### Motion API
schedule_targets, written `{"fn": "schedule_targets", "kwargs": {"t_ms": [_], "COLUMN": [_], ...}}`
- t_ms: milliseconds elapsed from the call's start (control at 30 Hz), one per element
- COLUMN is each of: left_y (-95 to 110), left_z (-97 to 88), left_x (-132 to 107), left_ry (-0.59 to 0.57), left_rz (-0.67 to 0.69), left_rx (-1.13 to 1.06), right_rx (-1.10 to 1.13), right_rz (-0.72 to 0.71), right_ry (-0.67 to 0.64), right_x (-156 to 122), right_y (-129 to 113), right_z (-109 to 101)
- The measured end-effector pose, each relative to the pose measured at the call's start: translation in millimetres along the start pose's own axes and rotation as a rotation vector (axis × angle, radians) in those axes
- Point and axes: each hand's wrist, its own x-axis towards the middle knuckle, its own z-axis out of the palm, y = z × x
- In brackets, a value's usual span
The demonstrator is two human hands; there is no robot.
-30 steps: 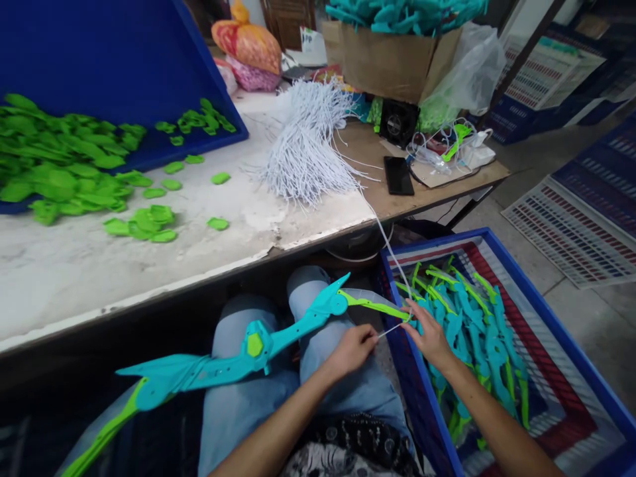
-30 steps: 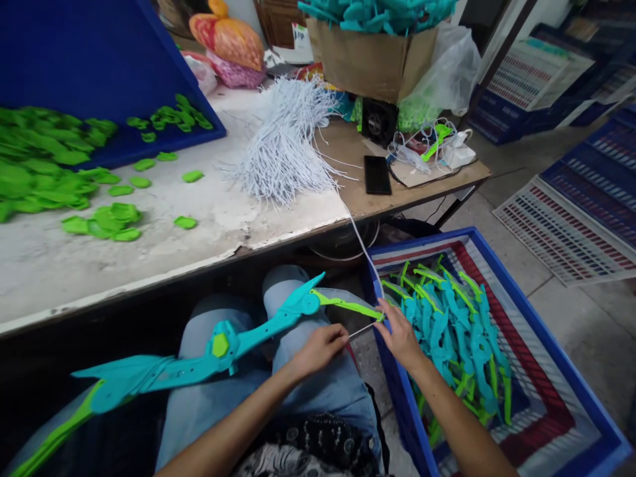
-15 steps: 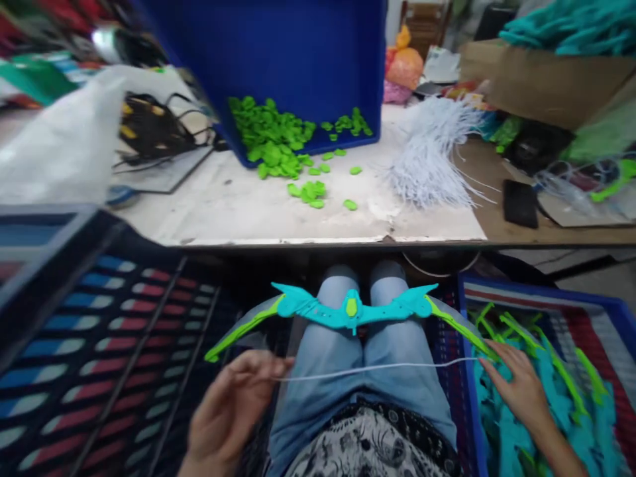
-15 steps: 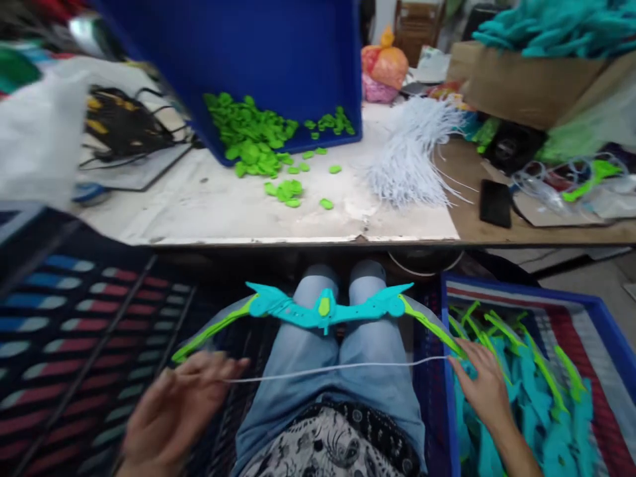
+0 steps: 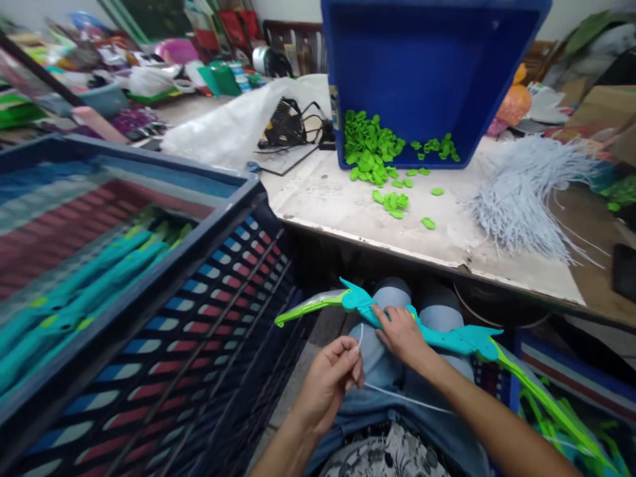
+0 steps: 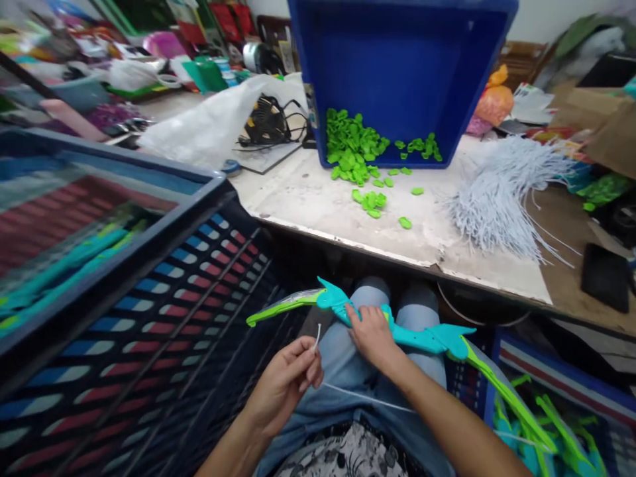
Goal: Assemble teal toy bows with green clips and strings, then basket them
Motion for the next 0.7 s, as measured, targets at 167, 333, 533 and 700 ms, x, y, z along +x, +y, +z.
{"fn": "schedule_targets", "kwargs": {"t_ms": [167,333,533,700], "left_y": [17.0,45.3,75.3,89.0], "left_z": [-23.6,-40.1,-38.4,-33.6], "left_x": [8.9,36.6,74.9,95.4], "left_ry": [0.319,0.553,0.518,0.479], "left_rz": [0.201,0.399,0.555,0.579], "left_rx": [0.093,0.273,0.460,0.542], "right_rx": [0.534,0.887,0.963,0.936], "right_rz": [-0.012,0.162,0.234,0.235], "right_ry": [-0.225,-0.346,-0.362,-0.346], "right_x": [-13.3,-14.0,-13.3,-15.2], "right_y": [51.1,69.5,66.2,67.7], "right_z": [-29.8,-40.1,-36.7,-35.1]}}
